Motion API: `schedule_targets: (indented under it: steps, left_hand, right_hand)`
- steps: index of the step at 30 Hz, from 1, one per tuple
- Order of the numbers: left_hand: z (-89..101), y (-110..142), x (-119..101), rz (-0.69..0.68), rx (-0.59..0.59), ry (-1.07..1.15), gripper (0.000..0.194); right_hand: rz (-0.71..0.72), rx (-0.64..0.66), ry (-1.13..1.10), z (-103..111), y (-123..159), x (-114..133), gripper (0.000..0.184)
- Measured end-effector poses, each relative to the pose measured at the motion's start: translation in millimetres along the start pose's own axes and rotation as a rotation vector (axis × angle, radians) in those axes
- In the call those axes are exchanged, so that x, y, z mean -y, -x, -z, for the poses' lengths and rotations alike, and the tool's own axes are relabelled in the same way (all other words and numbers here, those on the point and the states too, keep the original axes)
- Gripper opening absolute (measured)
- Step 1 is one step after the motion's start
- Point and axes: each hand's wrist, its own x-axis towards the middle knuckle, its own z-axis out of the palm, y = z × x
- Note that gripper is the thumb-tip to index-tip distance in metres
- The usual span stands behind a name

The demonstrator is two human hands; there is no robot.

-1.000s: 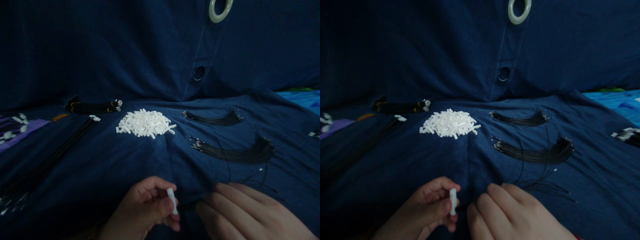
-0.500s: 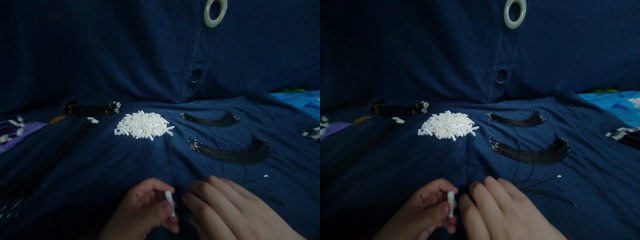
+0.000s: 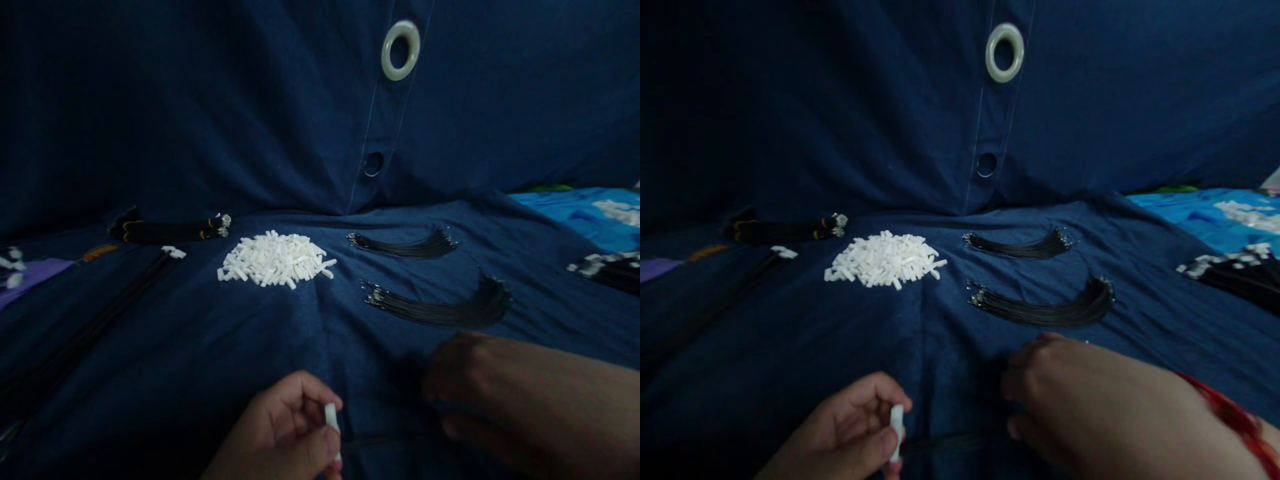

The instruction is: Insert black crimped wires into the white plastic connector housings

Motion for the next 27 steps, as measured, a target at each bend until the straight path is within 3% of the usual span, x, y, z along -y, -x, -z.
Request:
schedule_targets:
  steps: [2,6,10,15,19,24,25,27]
  left_hand:
    - [0.5,-1,1,-0.005,-0.007,-0.032,0.032]
    - [0.4,-1,4,-0.036,-0.026,-0.016,0.035]
    - [1.1,-1,3,-0.033,-0.013,0.005,0.035]
    - [2.3,-1,2,-0.019,-0.019,-0.001,0.034]
    - [1.4,-2,4,-0.029,-0.041,0.02,0.033]
    - [-0.2,0,4,-0.081,-0.08,0.046,0.033]
    - [-0.6,1,4,-0.081,-0.088,0.049,0.031]
    - [-1.3,2,3,-0.074,-0.092,0.047,0.024]
  right_hand:
    - [-0.082,0.128,-0.036,2,-17,-16,0.017]
    - [-0.307,0.106,0.046,-11,-45,-41,0.013]
    - [-0.36,0.105,0.093,-24,-49,-48,0.015]
    - [-0.394,0.055,0.104,-26,-45,-49,0.018]
    - [-0.361,-0.119,0.092,-24,-44,-54,0.018]
    - [-0.349,-0.663,0.111,1,-36,-31,0.009]
    - [-0.308,-0.723,0.106,6,-32,-20,0.008]
    - [-0.127,-0.69,0.057,12,-25,4,0.007]
